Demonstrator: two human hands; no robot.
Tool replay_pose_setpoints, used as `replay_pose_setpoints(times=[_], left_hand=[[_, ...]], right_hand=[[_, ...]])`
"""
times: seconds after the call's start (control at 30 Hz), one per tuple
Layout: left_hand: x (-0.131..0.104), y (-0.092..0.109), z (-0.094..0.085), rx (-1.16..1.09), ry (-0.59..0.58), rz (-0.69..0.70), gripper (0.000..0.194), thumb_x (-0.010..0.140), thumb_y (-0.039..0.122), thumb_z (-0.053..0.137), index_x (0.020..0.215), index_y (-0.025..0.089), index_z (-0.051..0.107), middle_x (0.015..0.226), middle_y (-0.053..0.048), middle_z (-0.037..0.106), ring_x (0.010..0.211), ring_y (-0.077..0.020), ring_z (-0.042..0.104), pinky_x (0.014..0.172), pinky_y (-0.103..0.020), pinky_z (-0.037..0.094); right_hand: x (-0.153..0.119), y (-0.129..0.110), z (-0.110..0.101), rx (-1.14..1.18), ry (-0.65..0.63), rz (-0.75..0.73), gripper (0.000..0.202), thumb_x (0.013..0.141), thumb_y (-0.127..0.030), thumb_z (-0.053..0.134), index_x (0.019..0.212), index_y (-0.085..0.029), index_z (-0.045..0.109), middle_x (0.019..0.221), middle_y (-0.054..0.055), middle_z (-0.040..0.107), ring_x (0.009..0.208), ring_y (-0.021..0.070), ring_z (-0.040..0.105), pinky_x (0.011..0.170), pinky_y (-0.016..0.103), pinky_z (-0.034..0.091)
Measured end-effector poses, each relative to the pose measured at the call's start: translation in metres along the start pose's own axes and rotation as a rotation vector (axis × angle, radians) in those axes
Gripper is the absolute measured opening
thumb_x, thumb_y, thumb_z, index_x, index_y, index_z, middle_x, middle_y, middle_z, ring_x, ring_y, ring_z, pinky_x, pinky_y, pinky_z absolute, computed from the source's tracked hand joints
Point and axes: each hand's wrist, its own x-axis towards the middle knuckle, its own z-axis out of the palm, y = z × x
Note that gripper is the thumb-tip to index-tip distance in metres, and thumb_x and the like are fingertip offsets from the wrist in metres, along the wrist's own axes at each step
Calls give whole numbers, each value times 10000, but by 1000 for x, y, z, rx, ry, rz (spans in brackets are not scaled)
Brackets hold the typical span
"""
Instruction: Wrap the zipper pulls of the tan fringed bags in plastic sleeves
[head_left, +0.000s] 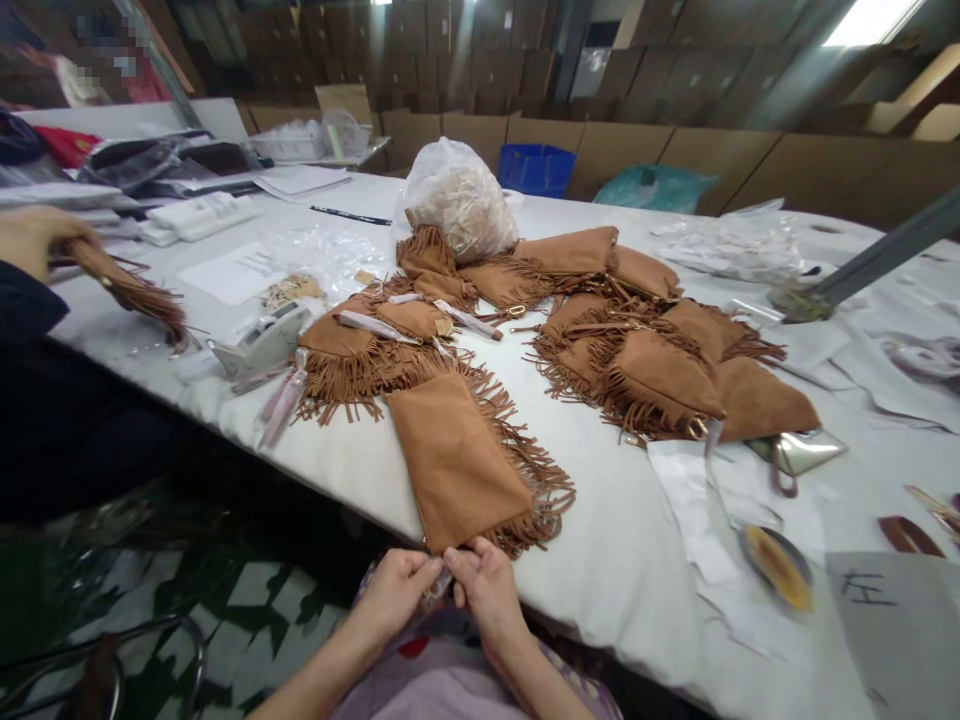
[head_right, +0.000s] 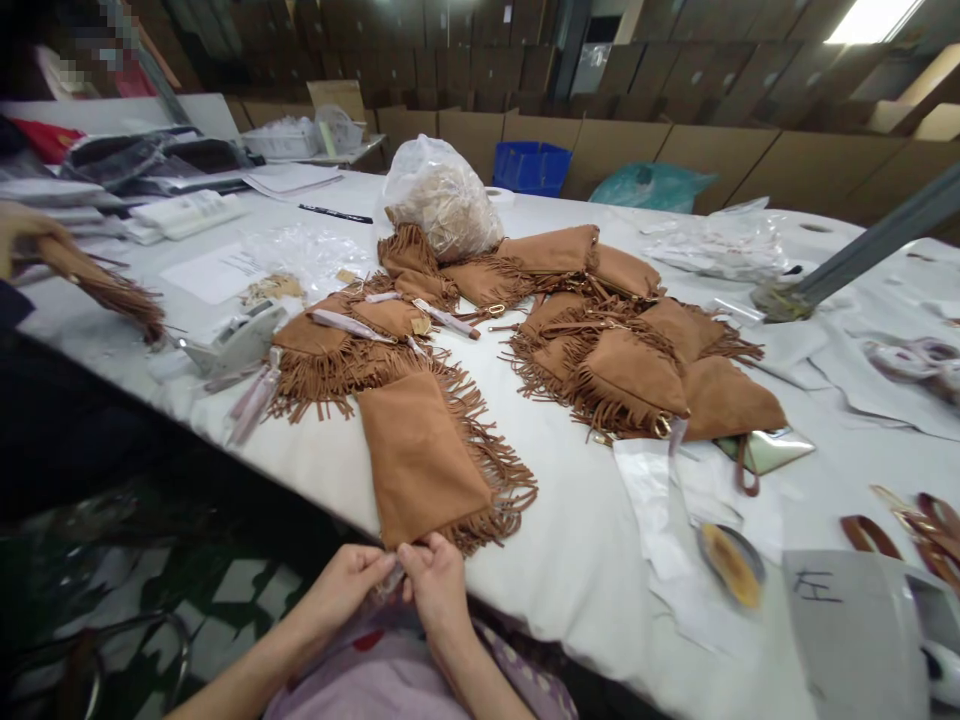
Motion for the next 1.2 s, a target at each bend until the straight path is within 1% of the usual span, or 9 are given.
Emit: replay_pose_setpoints(times=[0.1,0.17,0.27,0.43,0.67,0.8,0.93,1.07,1.2], left_hand=[[4,6,4,-130,-6,-45,503,594,627,636,562,127,587,491,-22,567,408,-91,406,459,-227,246],[6,8,4,-177,-18,-74,470,571,591,670,595,127,596,520,-36,593,418,-105,451,455,-228,274],[11,8,1,-243,-53,-102,415,536,513,732,588,127,588,509,-12,564,426,-98,452,452,-228,296],[12,15,-2,-284,-148,-97,390,553,457,778,582,117,589,495,8,538,448,-91,460,470,-222,326],[-12,13,-19,-95,-269,4,426,720,534,647,745,110,623,617,-41,645,477,-109,526,468,-210,355],[-20,-2,-18,-113,-187,-15,430,730,558,601,704,129,576,521,-18,606,384,-94,484,411,-202,336],[-23,-7,-10,-112,-103,-15,411,719,562,587,755,157,528,602,-21,646,419,-111,551,422,-202,392],[-22,-9,-5,-96,-3,21,394,752,551,536,763,157,527,600,-16,652,310,-62,436,333,-175,274],[-21,-14,-1,-166,124,50,379,730,538,570,736,162,524,565,8,625,283,-37,346,312,-177,209]], right_hand=[[-4,-5,-3,-202,18,-82,434,713,-619,567,637,-207,454,404,-45,520,332,99,451,365,204,292],[-10,-8,-10,-342,103,-126,473,783,-632,467,599,-197,482,413,-32,512,359,101,466,400,211,324],[-19,-7,-16,-406,130,-54,533,786,-649,446,560,-173,531,398,-29,469,341,84,403,387,217,289],[-23,0,-7,-153,-87,112,457,669,-596,646,613,-148,577,404,-62,428,358,56,338,378,193,240],[-18,0,0,55,-105,126,434,650,-538,702,555,-146,543,383,-73,407,350,33,288,374,187,193],[-16,2,0,59,-103,161,447,648,-571,681,583,-145,561,353,-73,417,323,37,301,358,185,203],[-10,3,0,41,-99,219,429,647,-562,676,604,-157,542,344,-63,469,279,47,344,334,179,214],[-7,-3,2,59,-65,223,390,659,-510,678,583,-158,530,335,-55,486,260,47,353,317,169,216],[-11,-8,4,107,-112,263,395,683,-526,656,622,-145,572,413,-8,579,320,61,446,356,163,328]])
